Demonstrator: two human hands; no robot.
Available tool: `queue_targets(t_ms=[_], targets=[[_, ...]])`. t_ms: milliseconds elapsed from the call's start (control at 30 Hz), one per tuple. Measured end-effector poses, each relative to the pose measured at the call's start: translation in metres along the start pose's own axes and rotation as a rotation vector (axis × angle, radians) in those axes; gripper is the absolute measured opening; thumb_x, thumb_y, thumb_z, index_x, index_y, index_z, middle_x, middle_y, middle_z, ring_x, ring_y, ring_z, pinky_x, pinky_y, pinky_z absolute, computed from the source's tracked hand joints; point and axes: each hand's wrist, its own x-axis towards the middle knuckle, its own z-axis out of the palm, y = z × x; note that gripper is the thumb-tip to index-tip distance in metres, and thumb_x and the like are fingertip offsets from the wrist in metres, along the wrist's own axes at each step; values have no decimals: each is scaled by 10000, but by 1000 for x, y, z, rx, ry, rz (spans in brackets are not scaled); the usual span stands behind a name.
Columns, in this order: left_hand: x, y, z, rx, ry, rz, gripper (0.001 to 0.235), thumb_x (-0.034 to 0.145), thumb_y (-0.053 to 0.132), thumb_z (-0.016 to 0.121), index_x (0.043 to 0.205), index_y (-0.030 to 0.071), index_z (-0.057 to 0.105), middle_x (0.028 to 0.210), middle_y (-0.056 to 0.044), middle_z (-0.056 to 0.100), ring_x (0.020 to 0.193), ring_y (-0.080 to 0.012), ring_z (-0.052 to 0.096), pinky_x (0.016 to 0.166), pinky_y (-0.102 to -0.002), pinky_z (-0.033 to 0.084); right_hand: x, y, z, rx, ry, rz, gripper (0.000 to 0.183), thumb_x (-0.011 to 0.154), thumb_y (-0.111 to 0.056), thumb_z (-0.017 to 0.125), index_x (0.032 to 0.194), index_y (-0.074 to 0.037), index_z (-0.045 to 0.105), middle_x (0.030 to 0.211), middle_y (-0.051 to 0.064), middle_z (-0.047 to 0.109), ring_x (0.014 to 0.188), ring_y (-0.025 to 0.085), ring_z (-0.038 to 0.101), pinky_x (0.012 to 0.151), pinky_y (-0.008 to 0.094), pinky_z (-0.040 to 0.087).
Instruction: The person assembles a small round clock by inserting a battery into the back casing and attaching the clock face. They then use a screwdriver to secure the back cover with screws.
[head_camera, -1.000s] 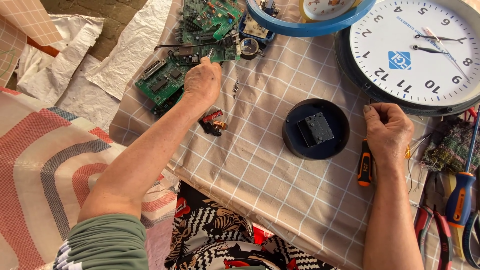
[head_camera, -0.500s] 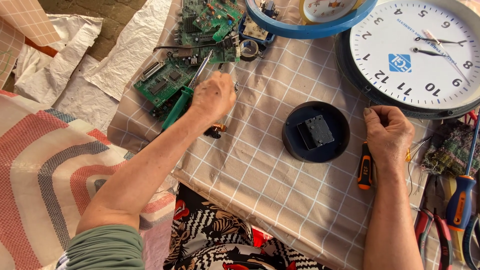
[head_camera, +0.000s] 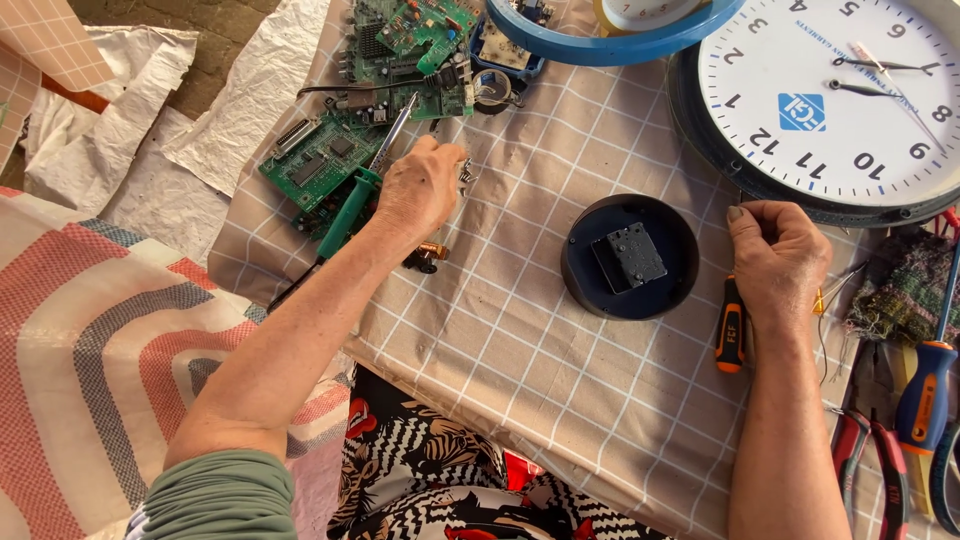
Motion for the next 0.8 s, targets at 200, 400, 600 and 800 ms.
queue_targets(t_ms=[200, 400, 600, 800], targets=[[6, 3, 13, 41, -123, -46, 368, 974, 22, 589, 1264, 215, 706, 1152, -143, 591, 669, -294, 693, 590, -418, 619, 1, 1, 1, -4, 7, 7, 47, 1077, -148, 796, 1085, -112, 767, 927, -28, 676, 808, 71, 560, 670, 227, 466], [-17, 5, -33, -103, 149, 36, 155, 1015, -7, 630, 1115, 8, 748, 926, -155, 702, 620, -193, 642, 434, -222, 549, 1, 3, 1, 7, 11, -1, 43, 1083, -134, 796, 1080, -105, 765, 921, -29, 670, 809, 71, 554, 674, 231, 466], [-14, -28, -38, 141, 434, 28, 172, 882, 139, 862, 1041, 106, 804, 961, -81, 616, 896, -261, 569, 766, -396, 461, -1, -3, -1, -1, 2, 9, 60, 1096, -149, 798, 1100, -101, 763, 942, -16, 677, 829, 81, 572, 677, 235, 476], [-4, -23, -16, 293, 435, 48, 186, 852, 103, 846, 1011, 194, 814, 1461, -236, 534, 1354, -458, 436, 910, -554, 357, -1, -5, -1, -17, 7, 8, 53, 1086, -139, 803, 1091, -104, 763, 951, -14, 681, 832, 87, 577, 678, 236, 484]])
